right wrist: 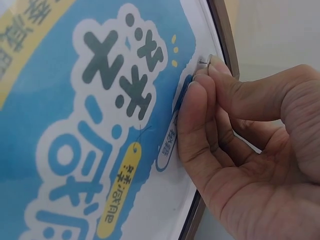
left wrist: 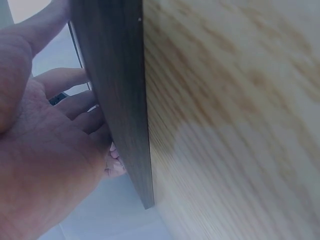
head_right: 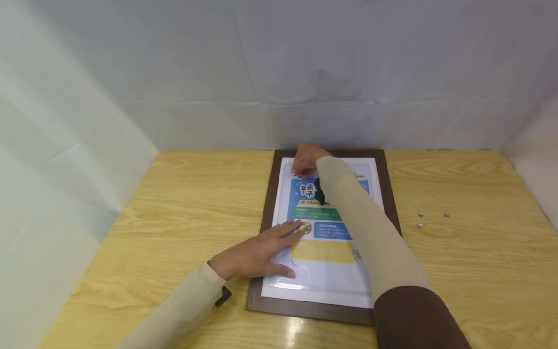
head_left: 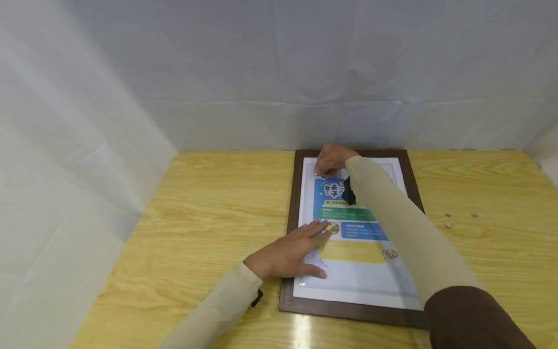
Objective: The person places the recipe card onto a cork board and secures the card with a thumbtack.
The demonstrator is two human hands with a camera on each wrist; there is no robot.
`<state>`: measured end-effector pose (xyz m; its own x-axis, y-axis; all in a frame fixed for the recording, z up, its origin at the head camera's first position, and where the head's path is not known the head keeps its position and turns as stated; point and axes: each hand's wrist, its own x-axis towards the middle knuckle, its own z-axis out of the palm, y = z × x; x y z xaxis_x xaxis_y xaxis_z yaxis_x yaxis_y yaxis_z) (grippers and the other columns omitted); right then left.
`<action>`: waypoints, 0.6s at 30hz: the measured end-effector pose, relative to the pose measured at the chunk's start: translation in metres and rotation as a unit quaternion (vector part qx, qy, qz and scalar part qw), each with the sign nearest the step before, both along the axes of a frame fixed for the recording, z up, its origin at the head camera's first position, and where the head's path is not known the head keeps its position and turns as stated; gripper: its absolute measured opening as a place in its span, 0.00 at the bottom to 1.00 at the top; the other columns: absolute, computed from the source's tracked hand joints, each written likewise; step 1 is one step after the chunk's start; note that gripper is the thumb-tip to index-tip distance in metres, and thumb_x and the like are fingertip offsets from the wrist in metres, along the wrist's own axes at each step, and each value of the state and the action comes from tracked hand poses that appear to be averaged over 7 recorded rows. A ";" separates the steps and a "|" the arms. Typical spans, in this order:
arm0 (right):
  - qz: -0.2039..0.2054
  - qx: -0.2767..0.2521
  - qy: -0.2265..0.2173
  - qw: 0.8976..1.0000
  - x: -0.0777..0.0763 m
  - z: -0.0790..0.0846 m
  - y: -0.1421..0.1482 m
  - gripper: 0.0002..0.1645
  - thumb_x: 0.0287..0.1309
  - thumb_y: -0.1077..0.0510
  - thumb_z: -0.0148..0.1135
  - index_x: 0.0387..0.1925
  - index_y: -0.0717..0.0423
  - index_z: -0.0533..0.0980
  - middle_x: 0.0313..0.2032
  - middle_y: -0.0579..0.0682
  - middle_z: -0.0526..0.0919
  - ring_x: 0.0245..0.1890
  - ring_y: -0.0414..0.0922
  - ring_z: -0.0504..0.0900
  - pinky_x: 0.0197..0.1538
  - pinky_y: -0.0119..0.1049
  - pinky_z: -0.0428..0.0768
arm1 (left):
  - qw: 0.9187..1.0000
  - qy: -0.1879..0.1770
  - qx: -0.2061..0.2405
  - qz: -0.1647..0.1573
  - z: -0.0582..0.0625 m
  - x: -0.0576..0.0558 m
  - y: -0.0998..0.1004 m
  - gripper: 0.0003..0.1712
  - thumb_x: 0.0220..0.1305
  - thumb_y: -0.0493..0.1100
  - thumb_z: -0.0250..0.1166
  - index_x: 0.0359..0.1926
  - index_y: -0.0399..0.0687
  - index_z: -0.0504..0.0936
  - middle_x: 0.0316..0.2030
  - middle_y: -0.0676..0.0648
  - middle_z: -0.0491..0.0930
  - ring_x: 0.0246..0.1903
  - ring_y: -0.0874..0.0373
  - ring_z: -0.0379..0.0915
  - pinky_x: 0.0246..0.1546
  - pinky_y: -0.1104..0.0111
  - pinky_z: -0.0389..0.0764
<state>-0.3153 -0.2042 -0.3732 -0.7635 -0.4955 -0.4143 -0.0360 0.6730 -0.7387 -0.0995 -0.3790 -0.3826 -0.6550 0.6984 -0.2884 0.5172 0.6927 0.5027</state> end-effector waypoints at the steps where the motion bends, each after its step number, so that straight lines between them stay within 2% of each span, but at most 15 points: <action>1: -0.001 0.000 -0.001 1.000 0.000 0.000 -0.001 0.07 0.58 0.66 0.66 0.36 0.70 0.82 0.27 0.54 0.83 0.26 0.43 0.81 0.35 0.32 0.85 | 1.000 0.000 -0.001 0.001 0.000 0.000 -0.001 0.53 0.65 0.60 0.68 0.79 0.44 0.53 0.80 0.44 0.40 0.79 0.50 0.32 0.77 0.57 0.45; 8: 0.028 -0.034 -0.014 0.999 -0.004 -0.002 0.002 0.08 0.59 0.69 0.63 0.39 0.73 0.82 0.29 0.55 0.84 0.27 0.44 0.81 0.35 0.33 0.85 | 1.000 -0.002 0.005 0.002 0.000 0.002 0.000 0.53 0.65 0.60 0.68 0.79 0.44 0.53 0.80 0.44 0.40 0.79 0.50 0.32 0.77 0.57 0.44; 11: 0.043 -0.020 -0.007 0.999 -0.007 -0.002 0.006 0.08 0.61 0.70 0.63 0.40 0.71 0.84 0.32 0.56 0.85 0.29 0.44 0.81 0.35 0.33 0.84 | 1.000 0.001 0.004 -0.003 -0.001 0.001 0.002 0.53 0.65 0.60 0.68 0.80 0.44 0.53 0.80 0.43 0.39 0.79 0.50 0.32 0.77 0.57 0.44; 15: 0.069 0.029 0.043 0.996 -0.011 0.000 0.006 0.06 0.62 0.66 0.67 0.38 0.65 0.86 0.33 0.53 0.86 0.31 0.45 0.80 0.36 0.33 0.81 | 1.000 0.004 0.004 -0.006 -0.002 0.000 0.004 0.53 0.65 0.61 0.68 0.80 0.44 0.53 0.80 0.43 0.40 0.79 0.50 0.32 0.77 0.57 0.44; 18: 0.076 0.044 0.066 0.994 -0.011 0.000 0.005 0.05 0.61 0.65 0.69 0.37 0.64 0.86 0.33 0.53 0.87 0.32 0.45 0.81 0.37 0.34 0.81 | 1.000 0.001 0.008 -0.007 -0.001 0.000 0.005 0.52 0.65 0.60 0.68 0.79 0.44 0.54 0.80 0.43 0.41 0.79 0.50 0.33 0.77 0.57 0.44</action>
<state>-0.3260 -0.1993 -0.3728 -0.7336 -0.5756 -0.3613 -0.2353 0.7139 -0.6596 -0.0995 -0.3742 -0.3839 -0.6453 0.7127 -0.2750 0.5289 0.6766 0.5123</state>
